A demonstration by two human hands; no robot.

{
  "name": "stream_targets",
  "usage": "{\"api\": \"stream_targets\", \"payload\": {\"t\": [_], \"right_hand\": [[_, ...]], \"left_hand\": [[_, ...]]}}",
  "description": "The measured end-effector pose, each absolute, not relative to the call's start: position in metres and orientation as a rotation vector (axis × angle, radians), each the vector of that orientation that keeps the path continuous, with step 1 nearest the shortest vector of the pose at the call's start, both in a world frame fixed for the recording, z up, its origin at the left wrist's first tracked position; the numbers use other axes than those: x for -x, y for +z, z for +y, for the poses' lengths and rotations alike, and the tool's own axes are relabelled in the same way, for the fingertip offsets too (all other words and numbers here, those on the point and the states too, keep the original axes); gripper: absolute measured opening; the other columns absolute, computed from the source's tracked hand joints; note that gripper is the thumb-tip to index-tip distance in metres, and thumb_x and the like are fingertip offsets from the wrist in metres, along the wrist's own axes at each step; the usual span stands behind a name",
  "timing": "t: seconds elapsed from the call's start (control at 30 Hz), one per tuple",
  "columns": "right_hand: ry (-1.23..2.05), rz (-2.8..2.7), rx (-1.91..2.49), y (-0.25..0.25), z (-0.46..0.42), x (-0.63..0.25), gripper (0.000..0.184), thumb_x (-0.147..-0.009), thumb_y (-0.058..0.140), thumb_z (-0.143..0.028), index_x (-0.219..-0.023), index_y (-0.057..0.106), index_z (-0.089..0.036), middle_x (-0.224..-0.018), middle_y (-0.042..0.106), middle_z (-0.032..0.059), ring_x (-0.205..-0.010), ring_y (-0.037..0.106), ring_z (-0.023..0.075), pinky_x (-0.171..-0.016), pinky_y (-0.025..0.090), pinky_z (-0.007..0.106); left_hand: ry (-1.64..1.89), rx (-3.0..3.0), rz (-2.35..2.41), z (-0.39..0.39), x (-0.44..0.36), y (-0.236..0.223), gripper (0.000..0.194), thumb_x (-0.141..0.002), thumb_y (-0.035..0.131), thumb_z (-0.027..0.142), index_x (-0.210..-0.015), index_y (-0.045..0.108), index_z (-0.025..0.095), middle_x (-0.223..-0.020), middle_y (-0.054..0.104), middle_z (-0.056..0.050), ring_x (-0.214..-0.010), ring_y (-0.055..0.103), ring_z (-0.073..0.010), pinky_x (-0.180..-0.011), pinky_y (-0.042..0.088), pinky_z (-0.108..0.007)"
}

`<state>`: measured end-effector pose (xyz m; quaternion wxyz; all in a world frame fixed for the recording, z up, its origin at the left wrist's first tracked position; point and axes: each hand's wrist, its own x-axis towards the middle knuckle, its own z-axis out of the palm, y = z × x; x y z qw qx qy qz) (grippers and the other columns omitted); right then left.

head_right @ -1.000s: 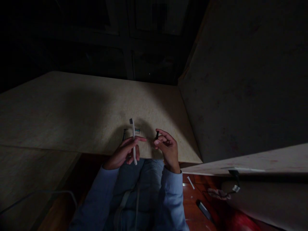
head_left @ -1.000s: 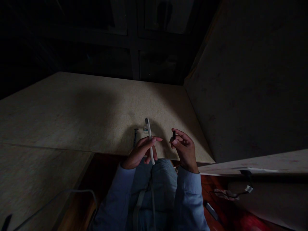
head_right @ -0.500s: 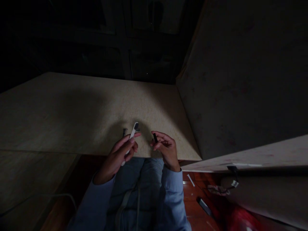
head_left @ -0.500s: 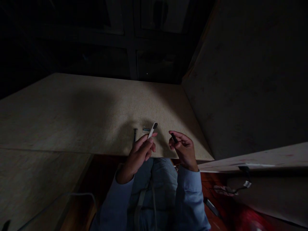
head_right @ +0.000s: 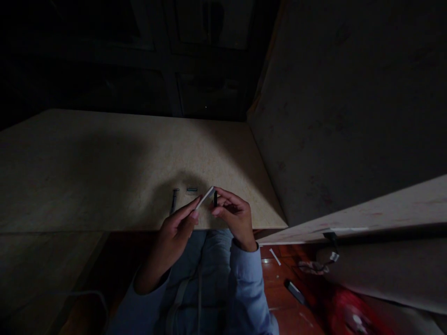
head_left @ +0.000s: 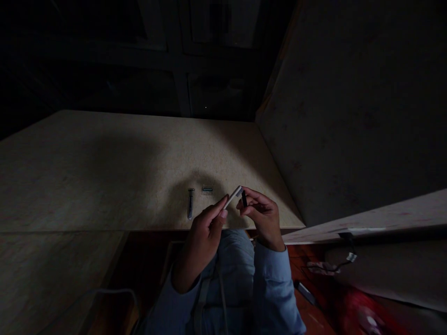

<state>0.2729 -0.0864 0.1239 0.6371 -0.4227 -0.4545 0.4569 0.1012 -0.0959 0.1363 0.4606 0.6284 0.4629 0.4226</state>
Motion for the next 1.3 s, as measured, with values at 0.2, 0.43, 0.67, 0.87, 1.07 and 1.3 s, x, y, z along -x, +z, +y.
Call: {"api": "stream_targets", "payload": {"t": [0.2,0.43,0.67,0.87,1.07,1.3], "right_hand": [[1.041,-1.025,0.936,0.12,-0.082,-0.27,0.04,-0.071,0.082,-0.018,-0.109,0.079,-0.029,-0.065,0.069,-0.0049,-0.062,0.063,0.0114,-0.063,0.053,0.025],[1.002,-1.017,0.927,0.118,-0.079,-0.266,0.042,-0.072,0.081,-0.016,-0.112,0.078,-0.029,-0.068,0.07,-0.0047,-0.06,0.063,0.0108,-0.061,0.054,0.024],[0.967,-1.007,0.948,0.116,-0.08,-0.267,0.042,-0.072,0.081,-0.019,-0.112,0.078,-0.028,-0.066,0.066,-0.0054,-0.06,0.061,0.0104,-0.061,0.054,0.024],[0.923,-1.004,0.925,0.115,-0.079,-0.266,0.041,-0.073,0.081,-0.019,-0.113,0.077,-0.031,-0.07,0.064,-0.0053,-0.058,0.057,0.0087,-0.058,0.052,0.023],[0.898,-0.983,0.937,0.111,-0.078,-0.268,0.039,-0.075,0.081,-0.026,-0.114,0.077,-0.029,-0.07,0.063,-0.0033,-0.058,0.053,0.0099,-0.055,0.05,0.024],[0.91,-1.007,0.958,0.107,-0.079,-0.269,0.038,-0.076,0.081,-0.034,-0.113,0.077,-0.028,-0.071,0.06,-0.0032,-0.059,0.05,0.0105,-0.055,0.047,0.024]], "left_hand": [[1.033,-1.629,1.172,-0.095,-0.103,0.142,0.04,-0.097,0.05,0.029,-0.13,0.069,0.016,-0.112,0.077,-0.012,-0.101,0.071,-0.0205,-0.096,0.053,-0.031],[0.987,-1.665,1.199,-0.101,-0.103,0.152,0.043,-0.098,0.05,0.032,-0.133,0.067,0.014,-0.087,0.078,-0.009,-0.088,0.072,-0.0209,-0.09,0.056,-0.032],[0.941,-1.713,1.194,-0.105,-0.099,0.154,0.045,-0.1,0.049,0.033,-0.138,0.062,0.014,-0.1,0.079,-0.01,-0.086,0.072,-0.0181,-0.089,0.055,-0.029],[0.908,-1.722,1.137,-0.109,-0.095,0.157,0.042,-0.102,0.048,0.033,-0.141,0.06,0.021,-0.118,0.076,-0.009,-0.104,0.072,-0.0178,-0.094,0.054,-0.027],[0.915,-1.738,1.089,-0.112,-0.094,0.16,0.041,-0.101,0.049,0.033,-0.139,0.061,0.023,-0.125,0.074,-0.01,-0.112,0.07,-0.0184,-0.098,0.052,-0.027],[0.897,-1.69,1.046,-0.111,-0.085,0.164,0.041,-0.099,0.051,0.035,-0.135,0.065,0.02,-0.114,0.077,-0.01,-0.094,0.072,-0.0176,-0.089,0.056,-0.029]]}}
